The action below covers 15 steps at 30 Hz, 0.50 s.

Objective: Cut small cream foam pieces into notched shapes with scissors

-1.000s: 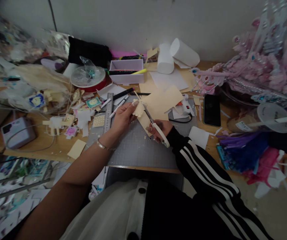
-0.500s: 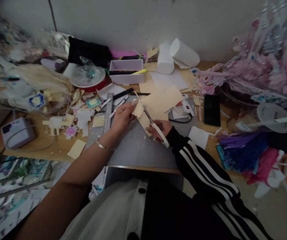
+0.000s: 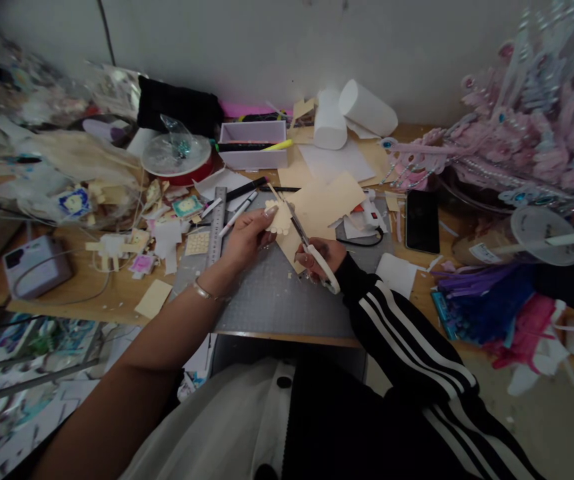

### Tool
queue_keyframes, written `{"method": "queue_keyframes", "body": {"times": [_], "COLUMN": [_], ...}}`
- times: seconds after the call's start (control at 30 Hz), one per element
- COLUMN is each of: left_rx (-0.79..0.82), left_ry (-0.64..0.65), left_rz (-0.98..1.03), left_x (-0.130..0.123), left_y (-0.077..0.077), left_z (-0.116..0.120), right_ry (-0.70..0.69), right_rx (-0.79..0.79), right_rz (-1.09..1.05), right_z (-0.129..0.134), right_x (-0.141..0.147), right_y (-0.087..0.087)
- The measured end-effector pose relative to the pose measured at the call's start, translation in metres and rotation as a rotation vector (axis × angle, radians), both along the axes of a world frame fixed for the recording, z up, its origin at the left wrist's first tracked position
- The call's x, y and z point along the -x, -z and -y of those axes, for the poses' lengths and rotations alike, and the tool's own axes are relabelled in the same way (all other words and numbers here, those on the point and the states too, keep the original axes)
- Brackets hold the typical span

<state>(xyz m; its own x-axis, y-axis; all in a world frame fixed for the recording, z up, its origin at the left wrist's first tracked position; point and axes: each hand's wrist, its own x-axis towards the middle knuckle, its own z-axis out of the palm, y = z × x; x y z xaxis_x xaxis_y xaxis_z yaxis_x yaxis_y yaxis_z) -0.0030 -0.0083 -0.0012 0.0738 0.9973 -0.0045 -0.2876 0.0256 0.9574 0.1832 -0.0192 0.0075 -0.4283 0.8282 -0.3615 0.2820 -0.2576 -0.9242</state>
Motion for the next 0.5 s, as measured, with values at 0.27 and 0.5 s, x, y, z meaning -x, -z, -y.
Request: {"method": "queue_keyframes", "body": {"times": [0.27,0.5], "left_rx": [0.008,0.067], "left_ry": [0.032,0.064], "left_rz": [0.000,0.056], "left_x": [0.003,0.003], "left_y": [0.000,-0.006], "left_z": [0.001,0.001], "right_ry": [-0.030,-0.031], "right_rx": [0.008,-0.116], "right_rz": [-0.084,-0.006], "right_z": [-0.001,-0.007], "right_x": [0.003,-0.016], "right_y": [-0.004,0.002]}}
